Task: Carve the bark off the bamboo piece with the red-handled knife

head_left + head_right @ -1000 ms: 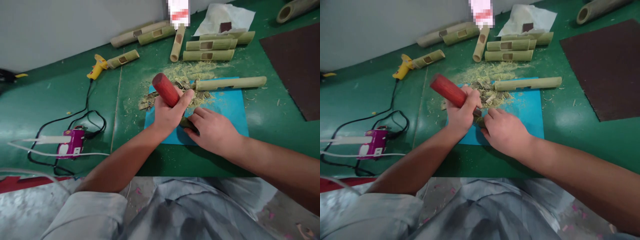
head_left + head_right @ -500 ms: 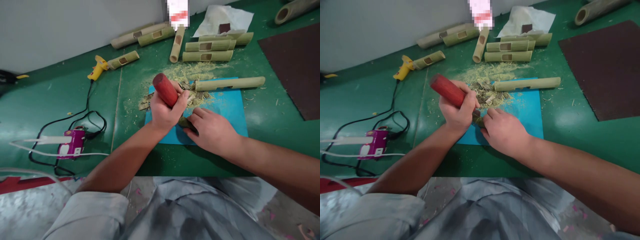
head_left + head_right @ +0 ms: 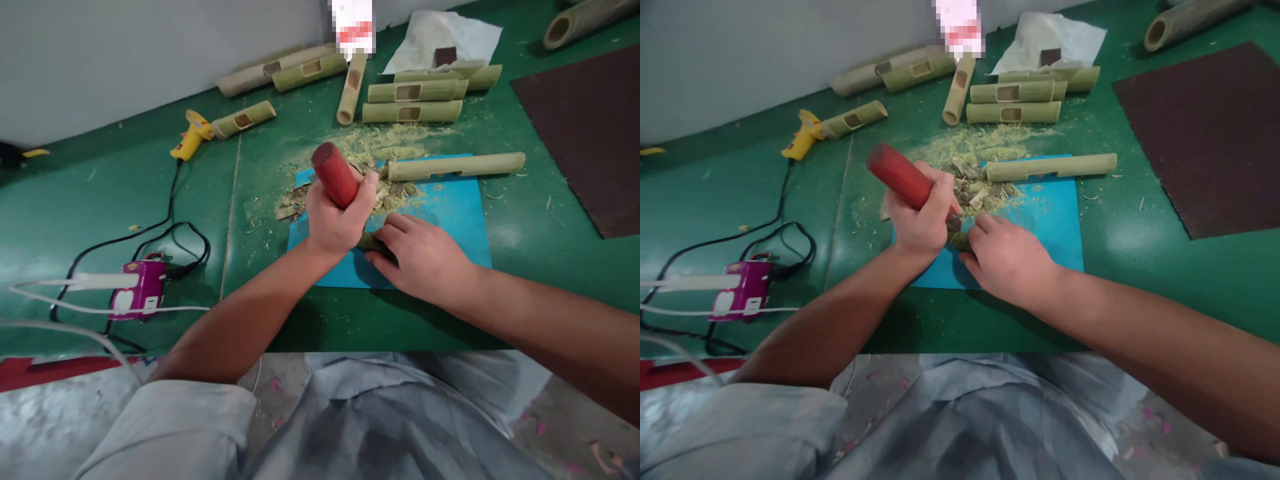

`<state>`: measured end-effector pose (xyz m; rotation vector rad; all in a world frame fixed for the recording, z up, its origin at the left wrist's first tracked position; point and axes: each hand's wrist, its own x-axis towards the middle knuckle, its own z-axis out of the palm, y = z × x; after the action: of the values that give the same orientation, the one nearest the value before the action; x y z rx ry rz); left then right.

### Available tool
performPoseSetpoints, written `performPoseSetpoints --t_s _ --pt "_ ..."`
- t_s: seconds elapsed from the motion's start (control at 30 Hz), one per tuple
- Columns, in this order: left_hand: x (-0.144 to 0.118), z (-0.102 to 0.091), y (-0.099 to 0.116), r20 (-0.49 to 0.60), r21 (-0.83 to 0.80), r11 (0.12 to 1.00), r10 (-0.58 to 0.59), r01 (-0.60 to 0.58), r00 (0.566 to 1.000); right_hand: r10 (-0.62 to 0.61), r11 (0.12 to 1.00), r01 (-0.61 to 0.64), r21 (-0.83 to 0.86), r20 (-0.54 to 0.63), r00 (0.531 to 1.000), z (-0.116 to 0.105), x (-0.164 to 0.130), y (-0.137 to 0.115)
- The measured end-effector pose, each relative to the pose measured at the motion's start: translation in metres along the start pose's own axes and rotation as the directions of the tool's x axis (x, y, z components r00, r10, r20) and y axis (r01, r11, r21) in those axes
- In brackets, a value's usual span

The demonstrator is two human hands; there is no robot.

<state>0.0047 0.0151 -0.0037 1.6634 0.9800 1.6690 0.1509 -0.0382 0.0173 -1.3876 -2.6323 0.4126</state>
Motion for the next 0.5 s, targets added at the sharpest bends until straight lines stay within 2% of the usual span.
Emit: performPoseSetpoints --t_s 0.1,0.27,0.4,0.5 --pt "0.0028 -0.0024 -0.0005 -0.007 -0.091 0.992 -0.085 0.084 0.996 -0.03 0.999 0.03 0.022 -0.006 1.0 0.0024 0.0003 0.0" --pt "0.0047 -0.0085 0.0001 0.057 -0.271 0.93 -0.242 0.249 0.968 -0.019 1.0 0.019 0.005 -0.02 1.0 0.0046 0.0011 0.0034" --pt "0.004 -0.0048 -0.0042 -0.092 -0.244 0.95 -0.225 0.197 0.97 -0.022 1.0 0.023 0.008 -0.046 0.999 0.0042 0.0003 0.006" --pt "0.0035 -0.002 -0.0066 -0.114 -0.19 0.951 -0.266 0.242 0.957 -0.019 1.0 0.02 0.014 -0.072 0.997 0.0036 -0.0001 0.0054"
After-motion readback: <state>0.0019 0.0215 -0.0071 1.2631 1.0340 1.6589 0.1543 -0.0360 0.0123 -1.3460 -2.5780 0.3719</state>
